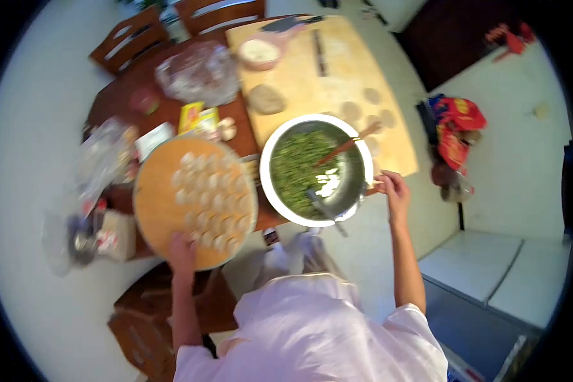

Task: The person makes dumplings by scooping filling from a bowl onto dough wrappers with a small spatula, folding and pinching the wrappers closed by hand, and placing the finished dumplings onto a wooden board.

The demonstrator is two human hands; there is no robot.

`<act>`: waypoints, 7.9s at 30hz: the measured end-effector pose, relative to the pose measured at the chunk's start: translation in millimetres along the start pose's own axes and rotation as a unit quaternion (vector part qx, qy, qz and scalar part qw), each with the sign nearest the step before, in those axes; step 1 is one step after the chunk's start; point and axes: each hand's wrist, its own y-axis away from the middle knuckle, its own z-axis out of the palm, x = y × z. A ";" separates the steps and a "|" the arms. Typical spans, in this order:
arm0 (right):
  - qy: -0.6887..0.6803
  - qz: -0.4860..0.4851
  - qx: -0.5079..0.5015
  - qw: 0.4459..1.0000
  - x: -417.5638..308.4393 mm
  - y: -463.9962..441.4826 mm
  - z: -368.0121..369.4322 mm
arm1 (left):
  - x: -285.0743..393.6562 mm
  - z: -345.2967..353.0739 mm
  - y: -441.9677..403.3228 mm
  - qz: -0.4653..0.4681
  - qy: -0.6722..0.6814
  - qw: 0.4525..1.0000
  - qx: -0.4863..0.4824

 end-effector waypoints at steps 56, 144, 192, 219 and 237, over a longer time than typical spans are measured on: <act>0.538 -0.216 -0.264 0.771 -3.6 71.4 66.5 | 208.6 71.8 -58.7 -0.237 0.729 0.614 -0.189; 0.363 -0.129 -0.209 0.899 -5.1 97.7 30.8 | 208.7 89.6 -9.2 -0.327 0.763 0.545 -0.115; 0.424 -0.289 -0.114 0.851 9.1 93.1 63.8 | 263.1 50.5 -73.1 -0.246 0.812 0.505 -0.160; 0.126 -0.452 -0.127 0.874 -126.2 77.9 84.0 | 297.7 -7.7 -22.7 0.179 0.565 0.771 -0.234; 0.149 -0.441 -0.212 0.859 -152.7 62.1 56.0 | 304.3 1.6 -28.0 0.126 0.590 0.755 -0.258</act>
